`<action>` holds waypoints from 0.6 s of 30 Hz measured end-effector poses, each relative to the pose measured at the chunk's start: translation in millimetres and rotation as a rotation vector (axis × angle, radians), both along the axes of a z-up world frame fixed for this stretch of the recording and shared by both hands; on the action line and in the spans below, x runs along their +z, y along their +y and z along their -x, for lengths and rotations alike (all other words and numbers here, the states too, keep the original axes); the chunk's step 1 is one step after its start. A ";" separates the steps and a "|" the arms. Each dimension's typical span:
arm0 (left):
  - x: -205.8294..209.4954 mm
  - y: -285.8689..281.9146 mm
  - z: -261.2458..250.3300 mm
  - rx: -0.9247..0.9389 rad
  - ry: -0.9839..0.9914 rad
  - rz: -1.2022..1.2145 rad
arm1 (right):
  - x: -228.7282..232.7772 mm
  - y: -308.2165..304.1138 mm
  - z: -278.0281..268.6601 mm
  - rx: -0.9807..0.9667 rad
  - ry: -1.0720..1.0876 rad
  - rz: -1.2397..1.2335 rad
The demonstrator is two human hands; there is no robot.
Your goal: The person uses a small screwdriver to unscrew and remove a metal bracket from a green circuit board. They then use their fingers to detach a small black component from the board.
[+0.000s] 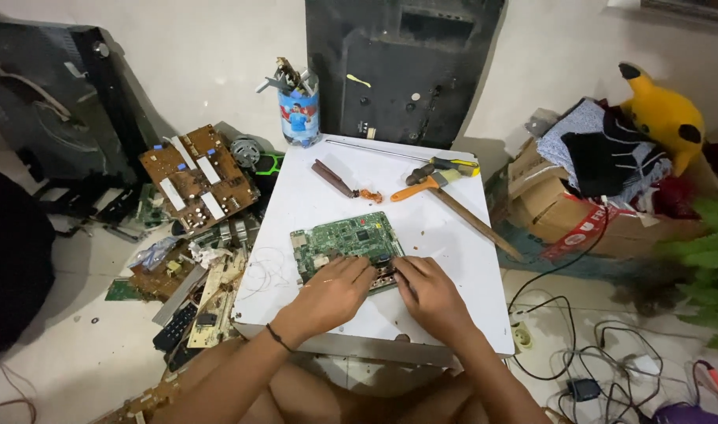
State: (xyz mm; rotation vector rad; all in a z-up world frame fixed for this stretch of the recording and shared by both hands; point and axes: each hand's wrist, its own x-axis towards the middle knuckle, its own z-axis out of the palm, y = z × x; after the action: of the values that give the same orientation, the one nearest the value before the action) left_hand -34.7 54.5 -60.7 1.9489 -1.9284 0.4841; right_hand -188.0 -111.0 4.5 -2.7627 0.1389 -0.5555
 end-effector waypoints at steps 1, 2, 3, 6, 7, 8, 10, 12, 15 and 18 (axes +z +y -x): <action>2.8 0.8 -0.5 0.000 0.001 -0.001 | -1.5 -0.1 -0.1 0.000 0.001 -0.001; 5.6 1.3 -0.3 -0.017 0.028 -0.005 | -2.9 -0.4 0.6 0.005 -0.015 -0.042; 8.5 1.7 -0.1 -0.034 0.056 -0.010 | -4.1 -0.7 1.3 0.010 -0.030 -0.084; 44.1 9.5 4.9 -0.076 0.202 0.001 | 4.4 3.9 5.1 0.051 -0.066 -0.091; 48.1 9.5 5.0 -0.077 0.202 0.003 | 4.2 4.1 3.8 0.050 -0.066 -0.090; 51.5 10.1 5.8 -0.066 0.268 0.000 | 3.4 5.0 3.3 0.077 -0.111 -0.032; 55.4 11.3 6.1 -0.059 0.333 -0.003 | 2.0 6.5 3.3 0.101 -0.158 0.026; 55.9 14.2 6.2 -0.095 0.368 0.008 | 1.1 8.3 4.3 0.098 -0.161 0.058; 57.1 17.3 4.1 -0.120 0.373 0.002 | -3.8 5.6 3.6 0.096 -0.135 -0.006; 57.7 19.4 4.5 -0.135 0.366 0.026 | -8.2 4.0 3.5 0.091 -0.110 0.010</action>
State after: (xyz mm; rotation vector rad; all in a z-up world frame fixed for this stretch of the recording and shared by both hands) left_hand -39.2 73.9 -2.9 1.7324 -1.7890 0.1034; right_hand -191.5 -107.0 -3.7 -2.7244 -0.0147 -0.6838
